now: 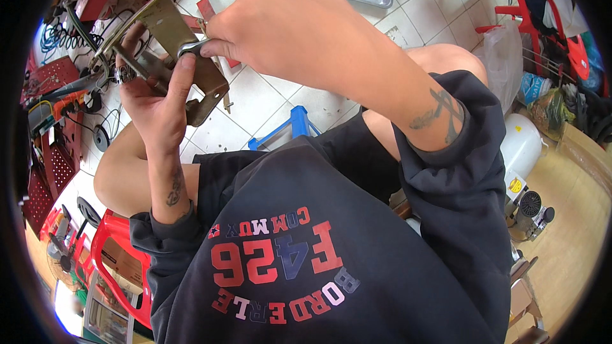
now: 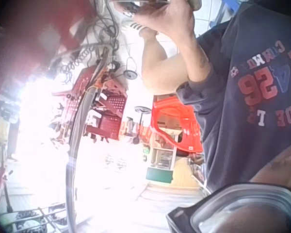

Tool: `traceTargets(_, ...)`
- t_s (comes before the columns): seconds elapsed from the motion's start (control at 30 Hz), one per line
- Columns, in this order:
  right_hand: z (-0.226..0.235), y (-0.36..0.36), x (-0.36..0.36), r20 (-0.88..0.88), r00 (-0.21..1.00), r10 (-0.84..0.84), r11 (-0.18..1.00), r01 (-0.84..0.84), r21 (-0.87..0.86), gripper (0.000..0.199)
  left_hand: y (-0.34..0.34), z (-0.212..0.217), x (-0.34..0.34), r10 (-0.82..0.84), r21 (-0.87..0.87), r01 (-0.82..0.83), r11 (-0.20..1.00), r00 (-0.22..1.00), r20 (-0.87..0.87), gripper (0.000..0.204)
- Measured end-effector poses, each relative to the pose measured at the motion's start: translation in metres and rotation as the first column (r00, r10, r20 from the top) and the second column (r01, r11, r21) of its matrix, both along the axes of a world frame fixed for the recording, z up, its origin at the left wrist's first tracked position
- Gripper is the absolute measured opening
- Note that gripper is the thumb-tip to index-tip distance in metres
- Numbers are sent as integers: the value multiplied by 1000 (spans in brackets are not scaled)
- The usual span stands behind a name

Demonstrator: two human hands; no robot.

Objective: The person sits on a low stool and assembles a metal bracket by inserting a bolt and tightening it with a wrench. They repeatedly adjust the bolt and inspect the fit of the components throughout the process.

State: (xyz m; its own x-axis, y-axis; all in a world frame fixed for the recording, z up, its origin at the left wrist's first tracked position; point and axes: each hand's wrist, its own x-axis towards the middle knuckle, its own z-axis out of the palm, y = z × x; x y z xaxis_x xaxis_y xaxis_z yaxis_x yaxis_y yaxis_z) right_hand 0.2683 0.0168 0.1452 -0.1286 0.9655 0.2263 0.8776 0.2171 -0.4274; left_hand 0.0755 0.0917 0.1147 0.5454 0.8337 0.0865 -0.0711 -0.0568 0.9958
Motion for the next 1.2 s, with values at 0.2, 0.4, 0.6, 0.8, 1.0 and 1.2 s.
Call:
traceTargets(0.2, 15, -11, -8, 245, 967, -63, 994, 38, 103, 19, -8, 3, -3, 64, 26, -65, 998, 996, 54, 67)
traceTargets(0.4, 16, -18, -12, 250, 963, -103, 971, 42, 236, 24, -7, -8, -14, -5, 150, -1, 989, 999, 44, 47)
traceTargets(0.6, 17, -19, -11, 256, 959, -122, 954, 42, 297, 25, 0, -4, -14, -212, 138, 206, 969, 977, 33, 29)
traceTargets(0.8, 21, -23, -9, 214, 957, -196, 953, 135, 270, 26, 2, -12, -10, -217, 63, 209, 976, 954, 206, 27)
traceTargets(1.0, 40, -16, 6, -242, 918, -314, 930, 247, -271, 15, 6, -16, -4, 62, -270, 41, 962, 930, 361, 26)
traceTargets(1.2, 51, -2, 22, -645, 660, -386, 921, 242, -304, 34, 3, -3, 4, 1, -382, 21, 924, 998, 58, 26)
